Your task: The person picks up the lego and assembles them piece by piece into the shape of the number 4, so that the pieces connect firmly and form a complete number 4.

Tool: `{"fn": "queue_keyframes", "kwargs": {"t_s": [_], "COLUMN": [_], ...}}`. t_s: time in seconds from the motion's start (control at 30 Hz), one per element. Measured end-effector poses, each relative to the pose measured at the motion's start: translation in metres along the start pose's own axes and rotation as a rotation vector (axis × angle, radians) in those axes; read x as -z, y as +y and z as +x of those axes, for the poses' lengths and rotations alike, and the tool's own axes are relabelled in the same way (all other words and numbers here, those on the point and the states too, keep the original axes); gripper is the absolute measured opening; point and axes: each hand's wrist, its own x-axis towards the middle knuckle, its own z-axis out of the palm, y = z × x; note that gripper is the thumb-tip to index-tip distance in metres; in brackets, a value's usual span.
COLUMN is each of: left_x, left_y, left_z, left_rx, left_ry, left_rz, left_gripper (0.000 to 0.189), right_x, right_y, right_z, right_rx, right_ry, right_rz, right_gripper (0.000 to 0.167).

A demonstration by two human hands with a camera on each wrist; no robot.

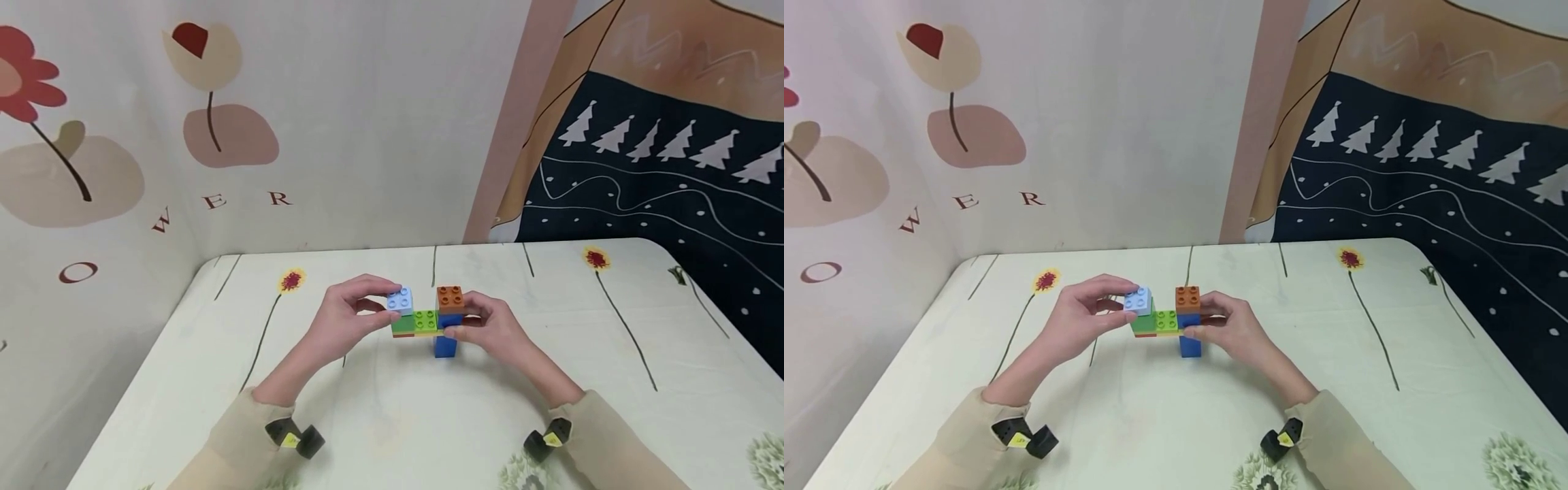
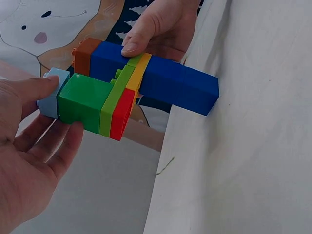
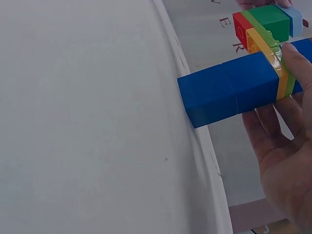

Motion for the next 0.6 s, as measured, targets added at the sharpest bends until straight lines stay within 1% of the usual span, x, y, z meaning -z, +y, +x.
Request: {"fn": "queue_keyframes", "kwargs": {"t_s": [0.17,0.4,0.5,0.6], "left_x": [-0.0019,-0.0041,-0.0048,-0.0051], "left_y": [-0.0027,-0.0039,-0.0029,-0.0017], "left_z": [-0.0012,-0.0034,-0.0028,-0.0022], "left_rx": [-0.038,-0.095,-0.089,-0.076], "left_ry": [-0.002,0.023,0.033,0.033], "left_rz": [0.014,0.072,0.078,0.062], "left_gripper": [0.036,0.032,0.030,0.030], "right_x": [-0.0019,-0.0027,-0.0023,-0.0017], "right_y": [0.0016,0.0029,0.0024,0.0020], "right_z": [-0.0004,-0.0011,-0.0013,-0.0015], "right_rx": [0.005,0.012,0.008,0.005], "right_ry": [0.005,0.008,0.010,0.010], "right_rz": [0.017,0.013,0.014,0.015], "right_gripper": [0.040,0.039,0.039,0.039]}}
